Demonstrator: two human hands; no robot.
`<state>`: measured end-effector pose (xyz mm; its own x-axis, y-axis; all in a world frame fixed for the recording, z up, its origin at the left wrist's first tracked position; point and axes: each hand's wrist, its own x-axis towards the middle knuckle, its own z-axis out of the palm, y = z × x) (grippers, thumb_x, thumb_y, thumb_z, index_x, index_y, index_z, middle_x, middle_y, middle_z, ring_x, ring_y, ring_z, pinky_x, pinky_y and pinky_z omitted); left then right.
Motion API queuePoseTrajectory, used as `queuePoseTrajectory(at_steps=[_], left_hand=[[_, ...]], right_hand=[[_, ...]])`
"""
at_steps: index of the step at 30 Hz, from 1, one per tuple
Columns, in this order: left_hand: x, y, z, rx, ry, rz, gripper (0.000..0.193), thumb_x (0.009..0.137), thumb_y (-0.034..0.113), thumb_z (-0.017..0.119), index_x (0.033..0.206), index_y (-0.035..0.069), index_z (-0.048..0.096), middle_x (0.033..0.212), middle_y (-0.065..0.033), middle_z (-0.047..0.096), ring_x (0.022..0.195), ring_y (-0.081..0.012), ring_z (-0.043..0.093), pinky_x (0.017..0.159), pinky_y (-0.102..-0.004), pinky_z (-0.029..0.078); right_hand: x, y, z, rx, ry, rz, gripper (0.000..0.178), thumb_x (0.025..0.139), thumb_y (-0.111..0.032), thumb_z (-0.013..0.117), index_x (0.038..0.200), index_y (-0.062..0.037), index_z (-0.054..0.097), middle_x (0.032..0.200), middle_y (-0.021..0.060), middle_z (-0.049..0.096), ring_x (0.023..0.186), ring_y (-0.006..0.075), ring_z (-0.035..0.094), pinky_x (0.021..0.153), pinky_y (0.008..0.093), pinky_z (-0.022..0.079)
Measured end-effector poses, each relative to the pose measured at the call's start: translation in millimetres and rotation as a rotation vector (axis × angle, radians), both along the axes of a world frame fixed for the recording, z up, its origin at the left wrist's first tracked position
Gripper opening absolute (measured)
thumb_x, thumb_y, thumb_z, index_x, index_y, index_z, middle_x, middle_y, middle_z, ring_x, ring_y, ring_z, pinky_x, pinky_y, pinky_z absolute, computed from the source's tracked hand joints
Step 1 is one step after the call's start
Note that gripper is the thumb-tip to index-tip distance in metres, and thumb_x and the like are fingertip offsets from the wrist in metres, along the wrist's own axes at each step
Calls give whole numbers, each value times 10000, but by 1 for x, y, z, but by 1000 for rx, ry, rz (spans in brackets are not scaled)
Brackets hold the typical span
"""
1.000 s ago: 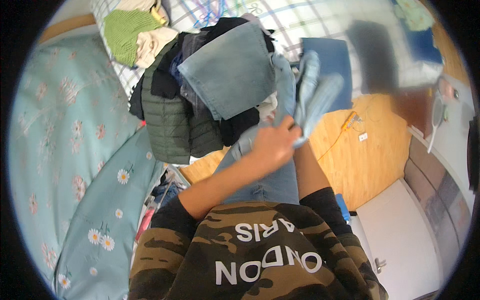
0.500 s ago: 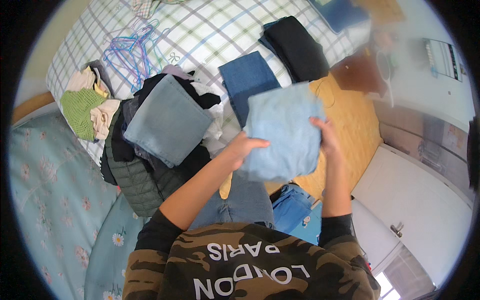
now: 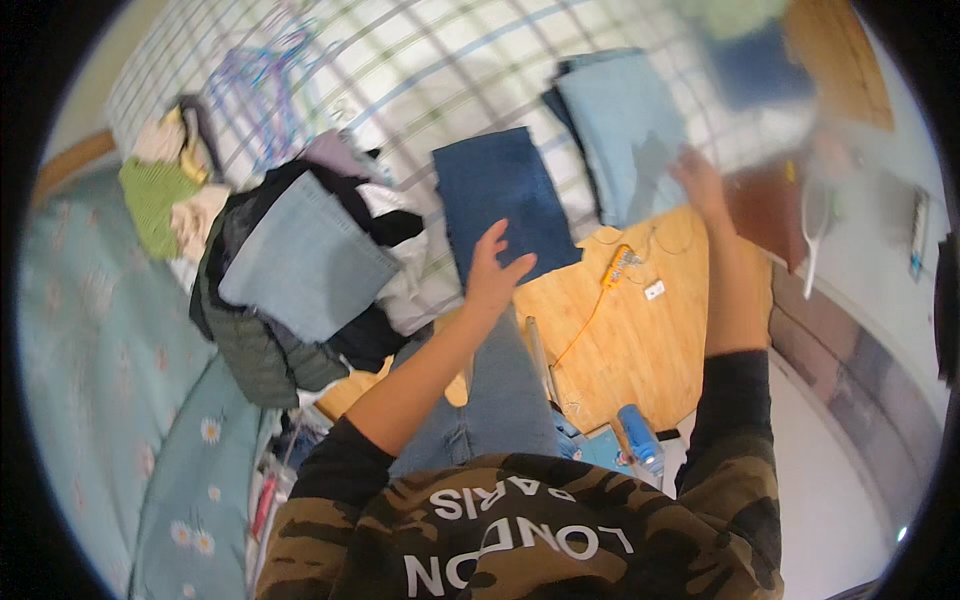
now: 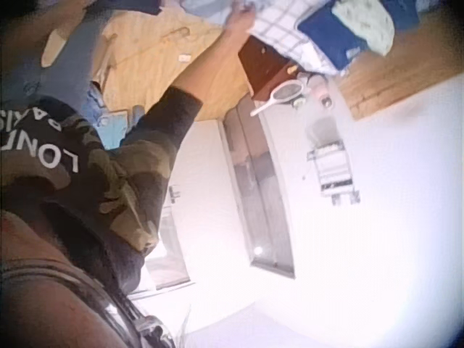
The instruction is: The person folds various garments, including jeans, shirts, and a vest, on a bed. They pick up each item, smooth it out, fold it into a compact shape, and place it in a growing stack.
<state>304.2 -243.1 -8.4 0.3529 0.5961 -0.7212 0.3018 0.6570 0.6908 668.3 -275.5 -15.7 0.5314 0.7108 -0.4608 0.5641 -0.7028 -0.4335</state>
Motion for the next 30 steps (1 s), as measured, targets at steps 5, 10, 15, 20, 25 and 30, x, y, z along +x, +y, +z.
queuePoseTrajectory(at_steps=[5,10,15,20,25,30], left_hand=[[-156,27,3,717,485,-24,495,692,85,641,1152,71,459,1220,-171,392,1154,-316,367,988,-382,276],[-301,67,1,808,1028,245,595,647,83,688,1175,28,420,1191,-182,401,1144,-346,360,967,-396,284],[-355,113,-28,661,341,472,973,503,187,814,1292,-17,282,1253,-223,374,1095,-358,414,982,-398,282],[-364,160,-3,1050,884,-213,765,554,271,776,1181,43,400,1077,-153,533,1032,-293,494,921,-373,350],[-348,186,38,739,737,-596,528,596,245,710,1042,61,495,982,-134,566,922,-302,552,770,-360,442],[-309,109,101,802,474,-627,495,577,165,684,1017,42,494,950,-129,545,865,-306,563,772,-366,445]], right_hand=[[-152,-32,-35,143,261,326,395,761,-127,627,1126,-17,525,1054,133,597,925,207,581,814,306,441],[-314,-36,-21,113,813,172,361,753,-115,622,1091,-12,548,1037,124,601,930,220,583,825,308,440],[-411,12,-32,108,858,175,407,780,-172,605,1136,-4,502,1072,133,579,981,212,550,844,301,420],[-475,33,-37,37,1009,-29,387,818,-194,585,1161,-42,492,1071,61,562,984,134,509,837,251,382],[-521,7,-22,-30,1049,-277,450,808,-282,606,1166,-42,478,1012,62,557,937,146,507,797,309,405],[-548,-22,-35,-46,1506,-835,589,805,-458,550,1253,-121,369,1192,70,455,1130,253,403,880,487,367]])
